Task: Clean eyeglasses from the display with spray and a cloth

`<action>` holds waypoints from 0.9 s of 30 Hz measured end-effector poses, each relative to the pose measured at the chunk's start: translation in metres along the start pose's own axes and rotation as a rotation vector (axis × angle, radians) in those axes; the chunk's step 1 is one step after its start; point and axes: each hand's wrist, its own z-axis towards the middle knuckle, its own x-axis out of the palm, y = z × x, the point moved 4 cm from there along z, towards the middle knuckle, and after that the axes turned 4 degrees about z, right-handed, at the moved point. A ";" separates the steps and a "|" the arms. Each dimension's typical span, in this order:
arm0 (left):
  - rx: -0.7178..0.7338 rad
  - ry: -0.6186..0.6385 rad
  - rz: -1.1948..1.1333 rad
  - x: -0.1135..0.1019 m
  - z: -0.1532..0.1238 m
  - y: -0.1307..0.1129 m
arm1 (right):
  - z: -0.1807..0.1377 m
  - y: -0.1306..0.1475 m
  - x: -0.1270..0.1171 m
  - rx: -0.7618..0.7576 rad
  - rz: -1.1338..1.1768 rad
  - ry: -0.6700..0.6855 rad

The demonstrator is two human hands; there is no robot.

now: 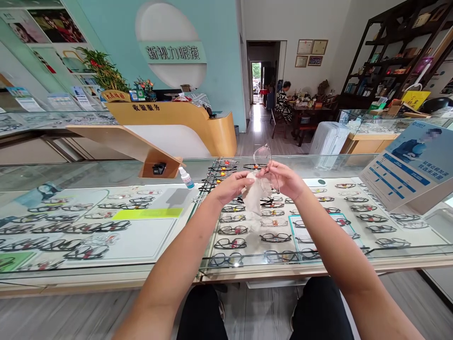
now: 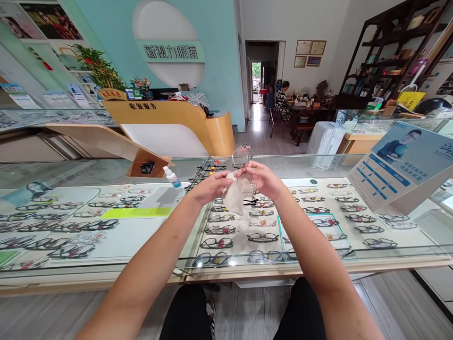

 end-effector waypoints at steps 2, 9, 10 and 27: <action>0.071 -0.095 0.018 -0.002 0.004 0.000 | 0.002 0.002 -0.004 -0.057 0.013 -0.083; 0.438 -0.418 0.358 0.004 0.005 -0.002 | 0.010 -0.008 -0.018 -0.204 -0.028 -0.327; 0.463 -0.429 0.408 0.008 0.003 -0.001 | 0.011 -0.011 -0.019 -0.217 -0.034 -0.354; 0.613 -0.413 0.143 0.026 -0.002 0.008 | 0.014 -0.035 -0.005 -0.196 0.083 -0.359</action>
